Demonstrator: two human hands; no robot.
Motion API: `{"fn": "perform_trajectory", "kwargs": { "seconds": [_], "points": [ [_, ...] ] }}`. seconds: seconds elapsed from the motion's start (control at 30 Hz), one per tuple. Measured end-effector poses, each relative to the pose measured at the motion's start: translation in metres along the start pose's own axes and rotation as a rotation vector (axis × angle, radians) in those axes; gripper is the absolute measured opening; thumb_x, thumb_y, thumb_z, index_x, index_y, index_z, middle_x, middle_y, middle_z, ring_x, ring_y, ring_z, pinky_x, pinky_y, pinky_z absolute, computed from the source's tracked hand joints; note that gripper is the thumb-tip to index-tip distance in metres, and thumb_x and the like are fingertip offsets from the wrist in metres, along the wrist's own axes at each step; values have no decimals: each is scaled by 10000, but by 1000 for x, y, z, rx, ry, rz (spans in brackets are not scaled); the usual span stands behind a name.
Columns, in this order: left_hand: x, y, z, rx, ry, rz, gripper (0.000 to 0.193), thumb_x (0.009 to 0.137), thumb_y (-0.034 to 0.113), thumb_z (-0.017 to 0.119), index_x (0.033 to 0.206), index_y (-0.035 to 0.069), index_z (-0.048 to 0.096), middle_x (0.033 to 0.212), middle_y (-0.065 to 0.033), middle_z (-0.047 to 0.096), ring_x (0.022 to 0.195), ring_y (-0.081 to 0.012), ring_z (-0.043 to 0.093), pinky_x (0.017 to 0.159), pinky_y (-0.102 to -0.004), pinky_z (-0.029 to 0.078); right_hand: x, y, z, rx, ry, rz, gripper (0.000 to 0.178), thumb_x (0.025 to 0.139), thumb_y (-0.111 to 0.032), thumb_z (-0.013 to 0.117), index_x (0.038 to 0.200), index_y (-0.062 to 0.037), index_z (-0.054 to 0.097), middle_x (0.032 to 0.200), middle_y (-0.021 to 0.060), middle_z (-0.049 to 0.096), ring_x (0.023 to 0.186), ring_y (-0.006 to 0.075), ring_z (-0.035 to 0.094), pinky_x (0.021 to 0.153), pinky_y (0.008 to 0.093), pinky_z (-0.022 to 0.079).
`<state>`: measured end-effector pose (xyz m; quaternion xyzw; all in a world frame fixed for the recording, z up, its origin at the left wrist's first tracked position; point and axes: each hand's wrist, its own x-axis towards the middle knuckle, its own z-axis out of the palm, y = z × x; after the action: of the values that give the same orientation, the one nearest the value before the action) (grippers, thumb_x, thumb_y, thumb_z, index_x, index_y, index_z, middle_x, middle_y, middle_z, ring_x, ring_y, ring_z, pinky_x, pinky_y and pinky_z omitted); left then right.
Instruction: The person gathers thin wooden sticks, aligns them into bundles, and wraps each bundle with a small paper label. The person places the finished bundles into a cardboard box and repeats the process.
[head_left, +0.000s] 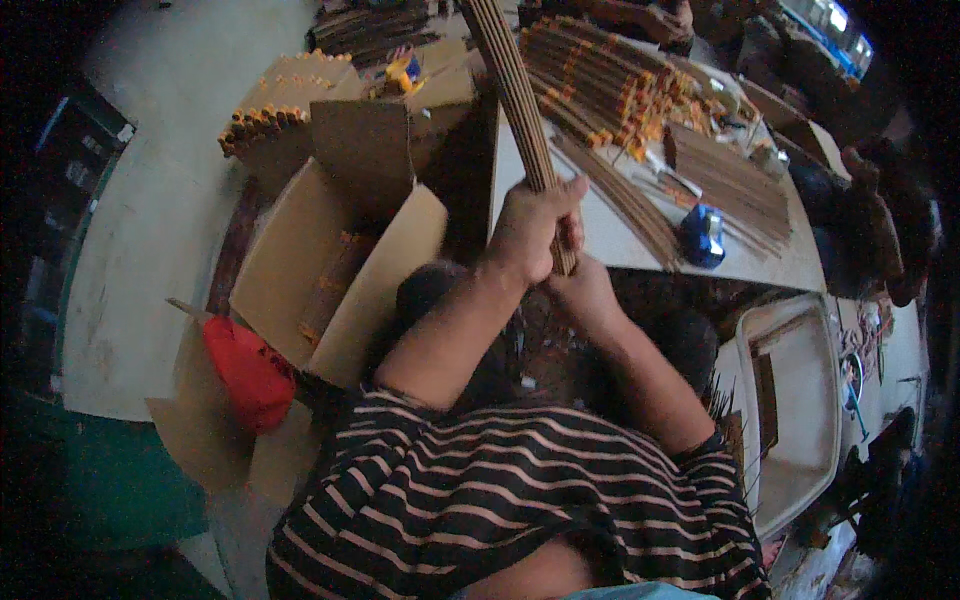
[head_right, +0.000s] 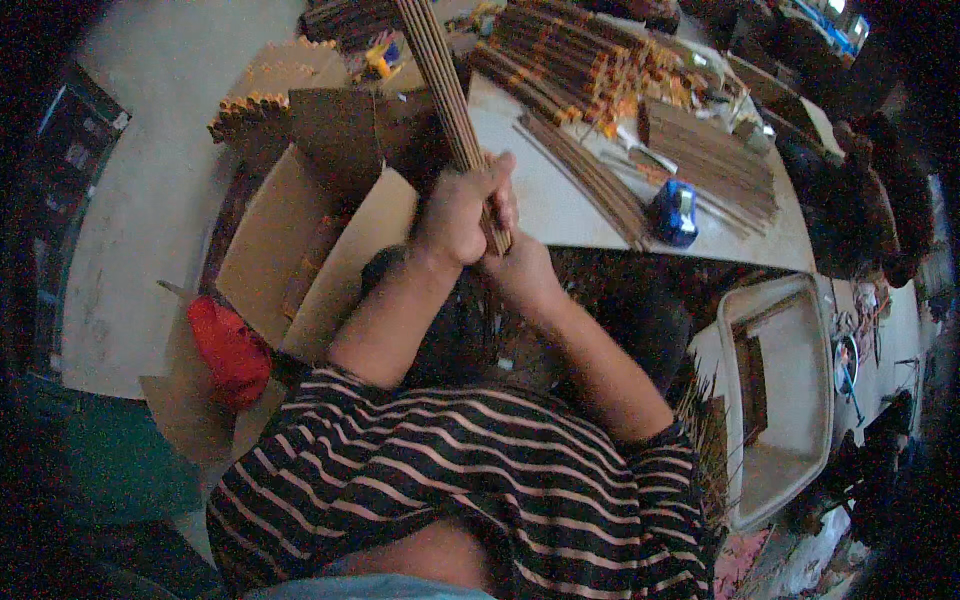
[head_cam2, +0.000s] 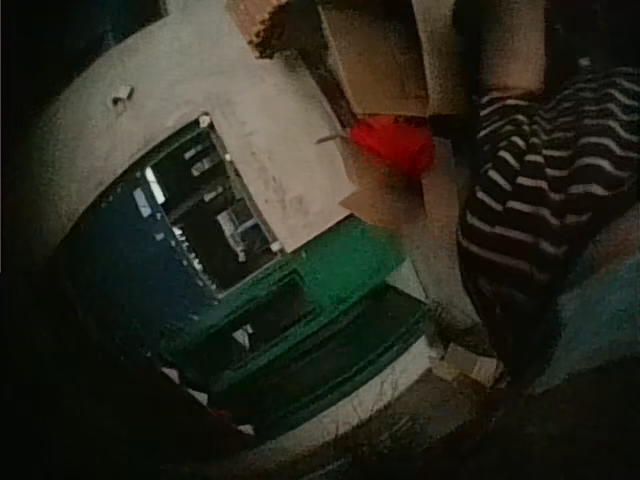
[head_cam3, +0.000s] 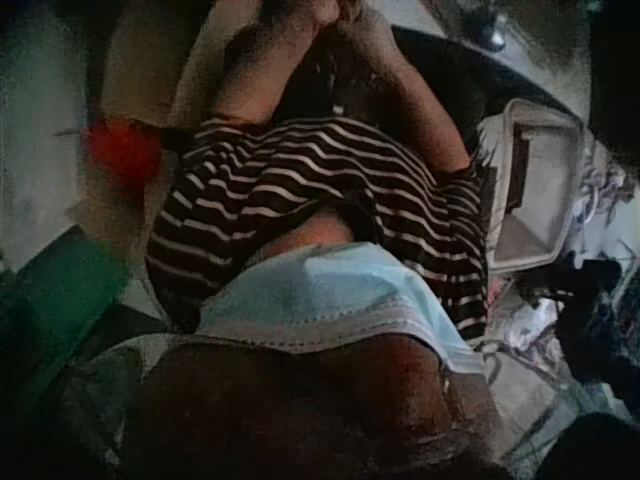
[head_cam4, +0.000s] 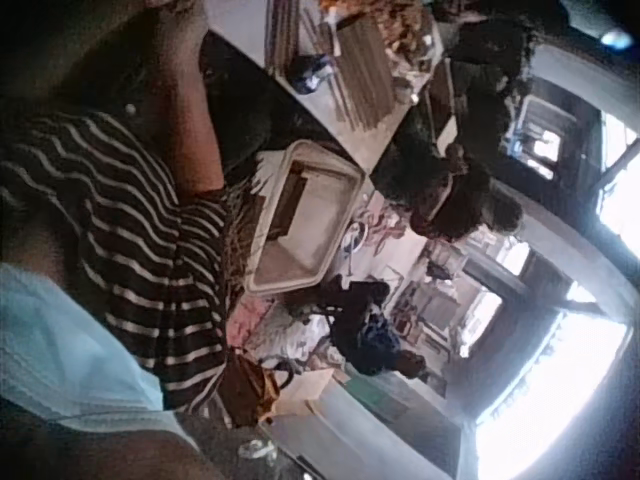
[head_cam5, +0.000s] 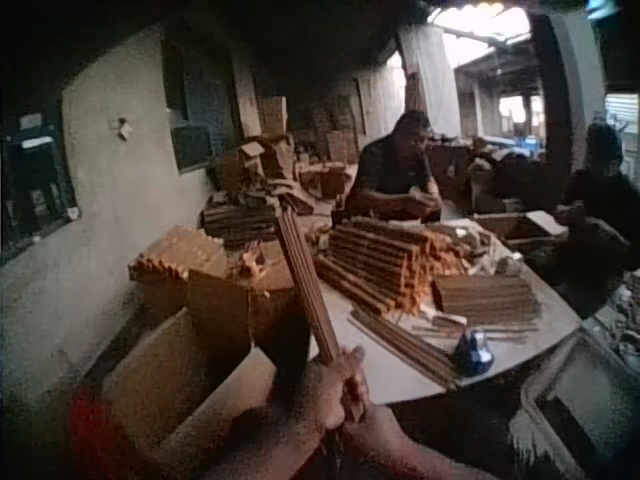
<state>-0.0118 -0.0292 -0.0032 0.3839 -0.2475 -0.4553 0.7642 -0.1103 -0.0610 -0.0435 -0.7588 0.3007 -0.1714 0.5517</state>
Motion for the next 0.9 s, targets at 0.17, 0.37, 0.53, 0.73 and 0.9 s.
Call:
{"fn": "perform_trajectory", "kwargs": {
  "seconds": [0.17, 0.37, 0.53, 0.73, 0.9],
  "points": [
    [8, 4, 0, -51, 25, -49, 333, 795, 306, 622, 599, 103, 446, 502, -24, 451, 436, -148, 454, 448, -272, 392, 3, -5, -3, 101, -72, 74, 260, 755, -200, 583, 888, 20, 545, 720, 139, 599, 661, 203, 570, 646, 319, 453],
    [11, 2, -4, -154, 58, -132, 381, 780, 287, 651, 552, 118, 397, 474, 12, 379, 376, -111, 375, 373, -257, 326, 7, 7, -1, 125, -70, 62, 283, 741, -227, 602, 862, 22, 544, 695, 122, 588, 642, 173, 551, 624, 320, 445],
    [7, -1, -1, -39, 128, -133, 377, 818, 284, 599, 554, 137, 373, 470, 33, 341, 371, -94, 331, 366, -242, 294, 12, 23, 9, 67, -54, 53, 331, 703, -268, 644, 809, 26, 532, 691, 139, 583, 639, 190, 558, 617, 334, 445],
    [11, 6, -19, -95, 148, 2, 340, 811, 242, 609, 581, 138, 381, 474, 35, 358, 366, -86, 347, 361, -230, 298, -7, 40, 3, 29, -132, 52, 216, 732, -169, 655, 797, -15, 517, 620, 16, 512, 541, 90, 467, 481, 256, 388],
    [18, 22, -41, -98, 195, 85, 425, 846, 304, 557, 511, 163, 338, 453, 48, 311, 360, -83, 307, 363, -235, 268, -10, 80, -21, -187, -7, 59, 273, 773, -231, 654, 733, 6, 526, 594, 42, 492, 590, 105, 479, 524, 270, 402]
  ]
}}
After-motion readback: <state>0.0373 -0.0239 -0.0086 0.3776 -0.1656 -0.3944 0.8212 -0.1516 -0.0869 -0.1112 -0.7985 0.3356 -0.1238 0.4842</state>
